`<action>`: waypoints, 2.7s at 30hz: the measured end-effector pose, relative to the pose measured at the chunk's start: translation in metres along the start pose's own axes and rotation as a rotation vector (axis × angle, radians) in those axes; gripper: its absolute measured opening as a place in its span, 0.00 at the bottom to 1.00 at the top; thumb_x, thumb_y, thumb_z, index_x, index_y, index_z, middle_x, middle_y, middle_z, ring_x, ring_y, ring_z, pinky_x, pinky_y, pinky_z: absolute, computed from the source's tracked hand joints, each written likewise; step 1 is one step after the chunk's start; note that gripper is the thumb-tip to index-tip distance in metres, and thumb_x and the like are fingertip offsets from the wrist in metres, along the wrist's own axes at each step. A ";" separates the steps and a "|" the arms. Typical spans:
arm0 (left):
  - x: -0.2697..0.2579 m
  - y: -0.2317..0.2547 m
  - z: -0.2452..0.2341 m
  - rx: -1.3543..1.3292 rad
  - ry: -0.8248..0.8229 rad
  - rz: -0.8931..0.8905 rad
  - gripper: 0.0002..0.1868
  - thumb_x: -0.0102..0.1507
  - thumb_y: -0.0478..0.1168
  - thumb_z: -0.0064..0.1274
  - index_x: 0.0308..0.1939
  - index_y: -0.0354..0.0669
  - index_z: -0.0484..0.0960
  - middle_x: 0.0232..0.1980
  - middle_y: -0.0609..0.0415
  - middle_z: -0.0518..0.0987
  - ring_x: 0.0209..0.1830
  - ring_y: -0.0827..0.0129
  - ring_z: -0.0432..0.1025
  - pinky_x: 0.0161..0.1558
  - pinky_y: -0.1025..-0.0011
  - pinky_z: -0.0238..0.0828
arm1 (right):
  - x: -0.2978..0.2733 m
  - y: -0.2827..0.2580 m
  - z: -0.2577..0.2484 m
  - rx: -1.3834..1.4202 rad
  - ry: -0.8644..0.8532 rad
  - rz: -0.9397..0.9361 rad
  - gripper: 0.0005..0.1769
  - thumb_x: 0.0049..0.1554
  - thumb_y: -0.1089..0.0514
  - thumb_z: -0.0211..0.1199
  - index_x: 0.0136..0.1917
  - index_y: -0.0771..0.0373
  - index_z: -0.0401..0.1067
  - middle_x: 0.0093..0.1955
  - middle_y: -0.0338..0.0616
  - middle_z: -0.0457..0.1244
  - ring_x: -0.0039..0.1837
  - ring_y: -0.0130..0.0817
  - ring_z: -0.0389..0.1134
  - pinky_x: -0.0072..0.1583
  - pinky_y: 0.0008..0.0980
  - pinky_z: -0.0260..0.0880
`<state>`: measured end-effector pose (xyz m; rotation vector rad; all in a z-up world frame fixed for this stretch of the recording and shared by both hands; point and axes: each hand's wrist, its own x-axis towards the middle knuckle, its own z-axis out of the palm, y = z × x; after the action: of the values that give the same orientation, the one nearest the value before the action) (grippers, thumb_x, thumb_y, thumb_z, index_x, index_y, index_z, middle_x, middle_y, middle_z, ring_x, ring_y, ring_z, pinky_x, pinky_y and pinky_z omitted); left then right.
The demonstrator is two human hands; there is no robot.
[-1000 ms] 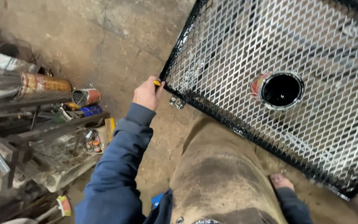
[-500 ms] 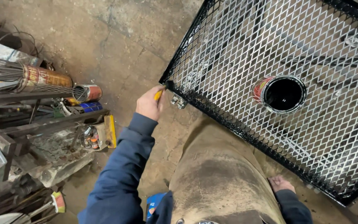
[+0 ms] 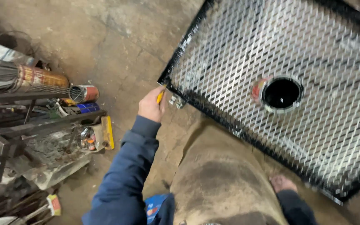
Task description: Painting the border of a metal mesh grate with black paint using a paintbrush.
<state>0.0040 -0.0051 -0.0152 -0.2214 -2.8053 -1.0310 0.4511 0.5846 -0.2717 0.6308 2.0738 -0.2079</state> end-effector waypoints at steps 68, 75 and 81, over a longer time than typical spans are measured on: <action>-0.041 0.034 0.035 0.035 -0.191 0.118 0.17 0.64 0.39 0.53 0.56 0.41 0.79 0.49 0.42 0.83 0.47 0.47 0.78 0.50 0.58 0.77 | -0.016 -0.024 -0.069 0.219 0.000 0.030 0.20 0.57 0.40 0.67 0.54 0.53 0.79 0.48 0.41 0.77 0.47 0.33 0.76 0.55 0.34 0.75; 0.014 0.029 -0.008 -0.229 -0.231 -0.404 0.10 0.67 0.42 0.50 0.46 0.44 0.85 0.30 0.46 0.84 0.29 0.54 0.82 0.37 0.62 0.80 | -0.044 -0.067 -0.116 0.113 -0.198 0.163 0.21 0.62 0.38 0.62 0.60 0.51 0.76 0.54 0.40 0.75 0.48 0.35 0.75 0.51 0.36 0.79; -0.018 -0.001 0.026 0.159 -0.134 0.049 0.18 0.62 0.36 0.50 0.56 0.41 0.81 0.50 0.41 0.84 0.49 0.48 0.79 0.51 0.57 0.78 | -0.017 -0.036 -0.076 0.047 -0.135 0.064 0.26 0.59 0.33 0.62 0.64 0.47 0.74 0.55 0.34 0.76 0.55 0.32 0.76 0.60 0.32 0.74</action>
<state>0.0188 0.0097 -0.0387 -0.3515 -2.9668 -0.8064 0.3840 0.5761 -0.2189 0.6918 1.9216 -0.2559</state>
